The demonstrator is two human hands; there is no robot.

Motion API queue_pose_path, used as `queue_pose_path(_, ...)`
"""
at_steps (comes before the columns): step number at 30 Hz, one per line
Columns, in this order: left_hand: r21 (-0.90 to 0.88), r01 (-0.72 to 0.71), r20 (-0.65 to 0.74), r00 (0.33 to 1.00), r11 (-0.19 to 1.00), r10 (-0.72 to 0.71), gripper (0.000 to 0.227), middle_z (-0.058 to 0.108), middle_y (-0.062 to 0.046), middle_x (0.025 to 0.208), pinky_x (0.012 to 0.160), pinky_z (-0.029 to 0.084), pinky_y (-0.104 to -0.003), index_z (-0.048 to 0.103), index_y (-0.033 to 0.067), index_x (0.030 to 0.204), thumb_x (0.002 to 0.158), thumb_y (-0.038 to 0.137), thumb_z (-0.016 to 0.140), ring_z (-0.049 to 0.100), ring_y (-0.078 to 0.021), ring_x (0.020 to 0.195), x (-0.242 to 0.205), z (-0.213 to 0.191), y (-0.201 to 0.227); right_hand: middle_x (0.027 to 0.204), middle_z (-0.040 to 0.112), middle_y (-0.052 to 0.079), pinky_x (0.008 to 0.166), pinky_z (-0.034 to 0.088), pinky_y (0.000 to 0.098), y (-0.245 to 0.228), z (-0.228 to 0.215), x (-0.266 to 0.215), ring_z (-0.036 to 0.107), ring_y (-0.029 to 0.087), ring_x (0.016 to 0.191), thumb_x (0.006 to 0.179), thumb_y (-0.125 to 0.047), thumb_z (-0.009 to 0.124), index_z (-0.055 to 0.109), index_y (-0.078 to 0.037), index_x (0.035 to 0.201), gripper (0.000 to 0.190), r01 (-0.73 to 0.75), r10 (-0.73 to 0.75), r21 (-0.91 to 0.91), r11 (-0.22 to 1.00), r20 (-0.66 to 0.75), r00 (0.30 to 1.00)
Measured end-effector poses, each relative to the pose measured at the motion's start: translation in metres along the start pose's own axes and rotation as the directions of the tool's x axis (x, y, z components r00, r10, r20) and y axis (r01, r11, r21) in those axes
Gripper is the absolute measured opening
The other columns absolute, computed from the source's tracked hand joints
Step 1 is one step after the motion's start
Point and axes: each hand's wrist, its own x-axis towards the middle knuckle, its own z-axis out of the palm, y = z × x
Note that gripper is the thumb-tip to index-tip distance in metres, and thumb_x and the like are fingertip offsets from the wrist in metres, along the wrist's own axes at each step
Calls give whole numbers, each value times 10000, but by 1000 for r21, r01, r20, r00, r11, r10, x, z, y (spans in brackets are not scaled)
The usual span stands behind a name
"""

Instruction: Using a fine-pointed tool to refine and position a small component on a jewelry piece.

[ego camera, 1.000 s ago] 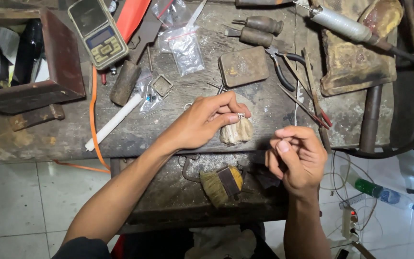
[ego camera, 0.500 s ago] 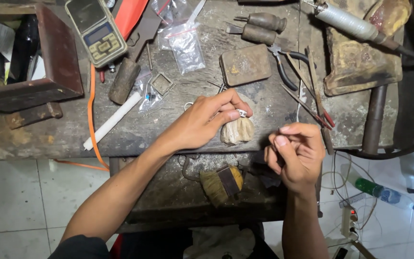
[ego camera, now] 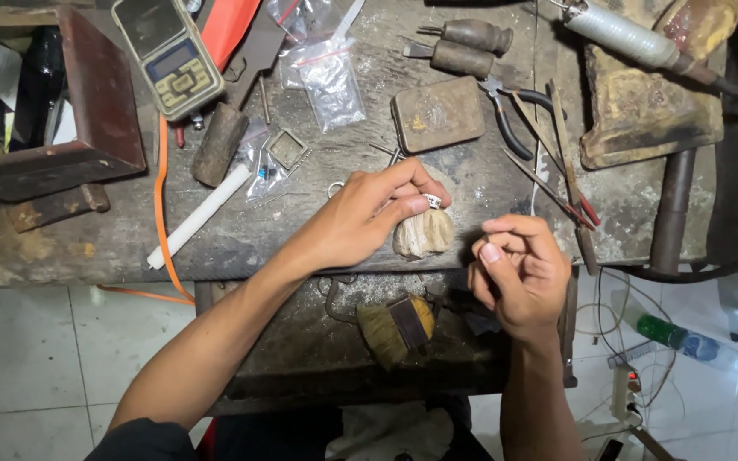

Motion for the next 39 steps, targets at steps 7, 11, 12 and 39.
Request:
queue_pose_path(7, -13, 9, 7, 1000, 1000, -9, 187, 749, -279, 1042, 1010, 469, -627, 608, -3, 1151, 1038, 90, 493, 712, -424, 1101, -3, 0, -1, 721, 576, 185, 304, 365, 214, -1, 2, -3, 482, 113, 312, 1009, 90, 513, 456, 106, 1123, 129, -75, 74, -60, 995, -17, 997)
queue_pose_path(11, -34, -9, 3, 1000, 999, 9, 156, 740, -281, 1085, 1012, 482, -601, 616, -9, 1118, 1024, 78, 526, 694, -417, 1142, 0, 0, -8, 668, 614, 156, 304, 368, 214, -10, 7, 3, 495, 99, 328, 966, 96, 599, 546, 125, 1096, 143, -108, 105, -233, 966, -25, 994)
queue_pose_path(12, -44, -17, -2, 1000, 999, 17, 144, 736, -282, 1103, 1013, 488, -590, 619, -11, 1104, 1018, 72, 540, 687, -414, 1159, 0, 1, -9, 646, 641, 134, 307, 378, 205, -13, 8, 5, 517, 88, 340, 941, 98, 640, 611, 124, 1078, 142, -120, 119, -335, 935, -24, 993)
queue_pose_path(39, -38, -52, 44, 998, 998, 54, 102, 719, -307, 1097, 940, 544, -573, 593, -13, 951, 997, 76, 575, 642, -465, 1186, 6, 0, -17, 539, 567, 44, 448, 457, 279, -51, 48, 37, 579, 237, 469, 908, -3, 740, 783, -68, 875, 85, 182, -119, -842, 508, 140, 983)
